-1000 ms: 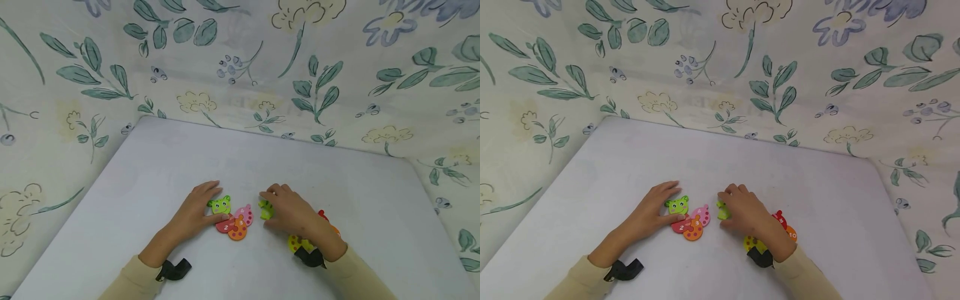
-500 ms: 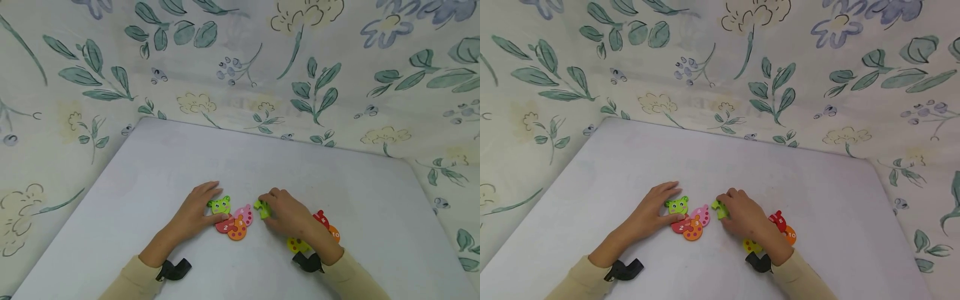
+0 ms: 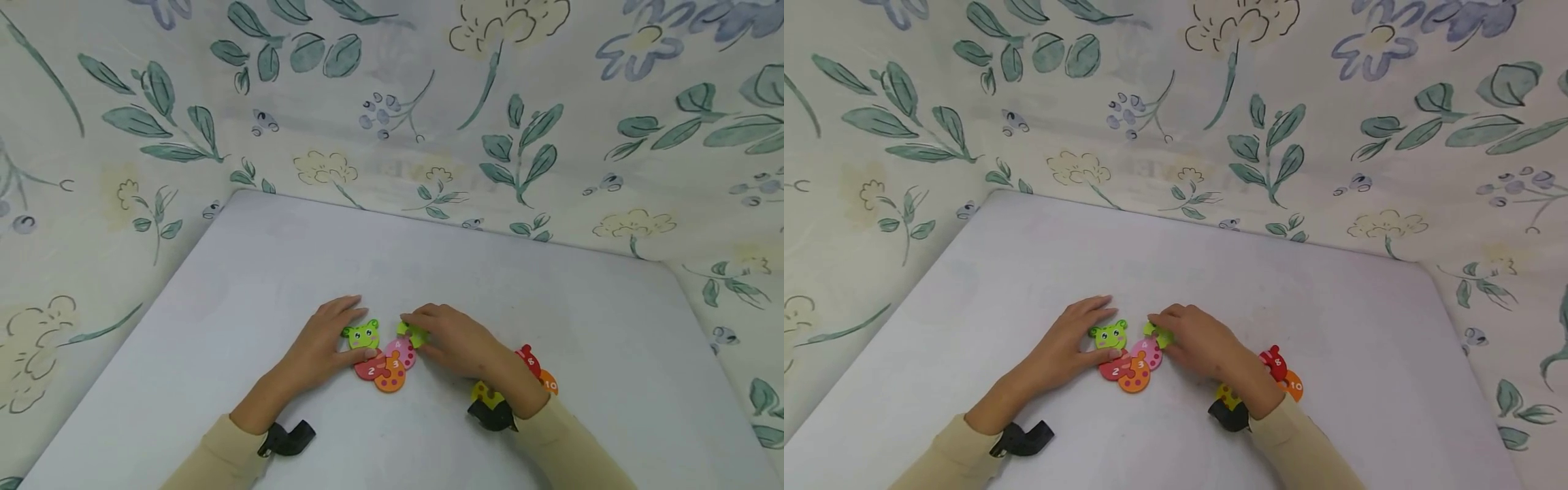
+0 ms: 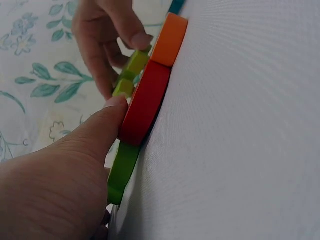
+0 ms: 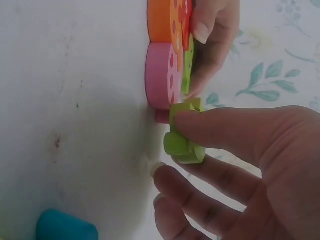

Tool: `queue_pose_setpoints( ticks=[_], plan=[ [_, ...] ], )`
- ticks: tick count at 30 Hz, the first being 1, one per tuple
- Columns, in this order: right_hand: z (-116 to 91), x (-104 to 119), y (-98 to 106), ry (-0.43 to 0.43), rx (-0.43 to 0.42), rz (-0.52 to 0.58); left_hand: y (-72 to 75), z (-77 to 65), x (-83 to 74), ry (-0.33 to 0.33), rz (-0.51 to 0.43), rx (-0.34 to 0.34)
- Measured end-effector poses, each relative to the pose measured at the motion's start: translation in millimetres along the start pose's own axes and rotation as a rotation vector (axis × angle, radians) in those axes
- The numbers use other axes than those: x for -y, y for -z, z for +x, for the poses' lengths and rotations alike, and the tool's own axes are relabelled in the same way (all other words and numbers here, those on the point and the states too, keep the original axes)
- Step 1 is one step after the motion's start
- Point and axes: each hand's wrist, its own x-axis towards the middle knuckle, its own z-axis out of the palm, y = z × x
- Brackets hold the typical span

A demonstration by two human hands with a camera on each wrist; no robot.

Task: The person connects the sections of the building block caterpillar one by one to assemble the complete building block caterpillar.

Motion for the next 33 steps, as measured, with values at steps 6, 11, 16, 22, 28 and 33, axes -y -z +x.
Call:
queue_pose_setpoints(
  ticks=[6,11,16,22,28,33],
  plan=[
    [2,-5,2,0.031,0.023,0.011,-0.2,0.8,1.5,-0.006,0.003,-0.003],
    [7,-3,-1,0.055,0.019,0.002,-0.8,1.7,1.7,-0.011,0.003,-0.004],
    [6,-4,-4,-0.005,0.008,-0.011,-2.7,3.2,1.0,-0.009,0.004,-0.001],
    [-20,-20,9,-0.094,-0.035,-0.006,-4.2,2.9,0.3,-0.013,-0.003,-0.004],
    [-59,-33,14,-0.205,0.023,-0.066,-4.2,1.8,0.8,-0.01,0.016,-0.007],
    [-79,-34,5,-0.328,-0.038,-0.113,-3.8,1.8,1.6,-0.014,0.011,-0.01]
  ],
)
